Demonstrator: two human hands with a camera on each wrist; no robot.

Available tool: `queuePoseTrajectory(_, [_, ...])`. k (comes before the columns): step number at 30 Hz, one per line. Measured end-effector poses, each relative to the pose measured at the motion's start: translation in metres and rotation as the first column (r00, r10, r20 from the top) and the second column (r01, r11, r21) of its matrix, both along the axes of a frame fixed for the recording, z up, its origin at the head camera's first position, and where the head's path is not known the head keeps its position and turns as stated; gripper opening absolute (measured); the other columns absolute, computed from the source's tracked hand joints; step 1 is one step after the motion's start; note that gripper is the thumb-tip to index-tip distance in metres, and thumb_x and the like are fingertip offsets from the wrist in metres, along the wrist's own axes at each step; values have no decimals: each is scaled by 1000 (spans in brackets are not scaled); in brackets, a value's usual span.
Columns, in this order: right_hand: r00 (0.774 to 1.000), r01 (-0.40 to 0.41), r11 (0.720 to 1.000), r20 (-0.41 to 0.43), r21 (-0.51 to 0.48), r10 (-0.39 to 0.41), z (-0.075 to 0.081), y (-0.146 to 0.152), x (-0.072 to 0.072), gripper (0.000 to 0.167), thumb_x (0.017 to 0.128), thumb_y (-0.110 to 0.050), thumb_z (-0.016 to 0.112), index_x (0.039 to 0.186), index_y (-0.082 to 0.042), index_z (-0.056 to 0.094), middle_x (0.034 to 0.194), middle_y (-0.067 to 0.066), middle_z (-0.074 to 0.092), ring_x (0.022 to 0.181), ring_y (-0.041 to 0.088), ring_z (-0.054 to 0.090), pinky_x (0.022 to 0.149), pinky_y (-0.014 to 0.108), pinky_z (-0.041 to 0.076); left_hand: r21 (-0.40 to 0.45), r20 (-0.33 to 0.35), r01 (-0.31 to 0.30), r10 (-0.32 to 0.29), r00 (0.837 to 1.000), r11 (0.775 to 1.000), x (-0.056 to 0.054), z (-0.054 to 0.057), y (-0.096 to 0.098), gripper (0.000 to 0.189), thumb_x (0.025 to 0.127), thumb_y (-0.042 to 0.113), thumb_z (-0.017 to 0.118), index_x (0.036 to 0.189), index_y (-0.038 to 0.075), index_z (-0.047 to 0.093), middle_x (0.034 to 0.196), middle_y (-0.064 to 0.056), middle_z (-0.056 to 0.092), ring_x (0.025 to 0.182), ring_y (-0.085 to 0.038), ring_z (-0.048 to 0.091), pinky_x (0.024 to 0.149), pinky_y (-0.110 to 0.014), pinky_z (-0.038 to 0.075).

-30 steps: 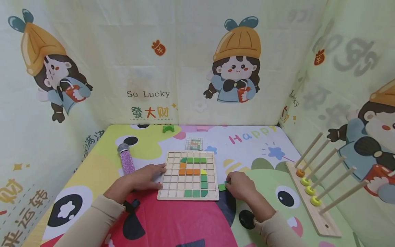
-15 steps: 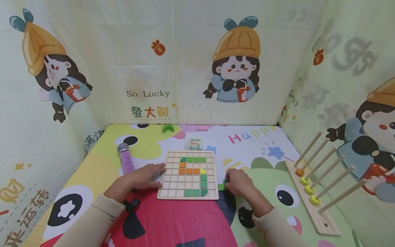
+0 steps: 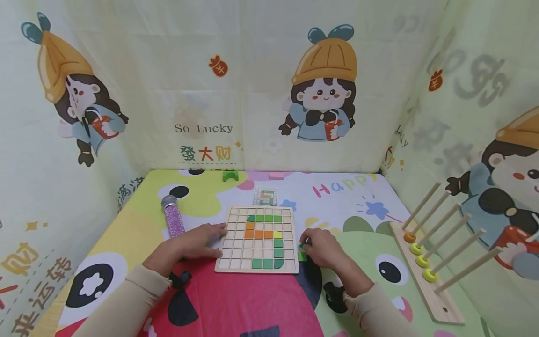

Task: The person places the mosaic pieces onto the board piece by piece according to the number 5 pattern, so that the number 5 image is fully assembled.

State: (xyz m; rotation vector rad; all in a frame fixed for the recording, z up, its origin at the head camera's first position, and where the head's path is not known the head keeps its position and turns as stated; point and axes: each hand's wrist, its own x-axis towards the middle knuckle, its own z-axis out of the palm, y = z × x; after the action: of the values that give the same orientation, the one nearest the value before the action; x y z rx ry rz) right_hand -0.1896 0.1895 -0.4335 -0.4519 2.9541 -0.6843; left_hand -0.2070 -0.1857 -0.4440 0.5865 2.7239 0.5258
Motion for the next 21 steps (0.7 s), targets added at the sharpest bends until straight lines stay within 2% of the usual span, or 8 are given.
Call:
queuePoseTrajectory(6, [996,-94,990,-1,-101,94,9,-11,-1,10,94,-5,68,102,-8,75,90,-2,70,81,13,57,71,31,52,5,-5,6,-6,1000,1000,0,3,0,68,88,29,82,149,12,57,164,-8,42,149,-39,40,121,-53,38])
queuePoseTrajectory(13, [984,-173,971,20,-163,178,10,-33,-3,16,94,-5,71,109,-8,71,96,-2,69,87,12,59,78,33,54,14,4,7,-8,1000,1000,1,4,1,69,88,29,82,149,10,57,164,-10,43,149,-41,39,121,-54,37])
queuePoseTrajectory(17, [973,-212,953,45,-217,227,9,-48,-4,16,93,-6,72,108,-8,69,93,-5,67,86,11,59,78,30,53,6,-7,12,-12,1000,1000,1,4,1,68,88,29,82,149,10,57,163,-10,43,149,-41,40,121,-54,37])
queuePoseTrajectory(21, [951,-275,925,65,-262,301,8,-62,-6,10,94,-7,72,103,-11,70,88,-7,68,81,8,61,73,25,53,9,-6,9,-9,1000,1000,1,2,1,68,88,30,81,149,11,57,164,-9,43,149,-41,40,121,-54,37])
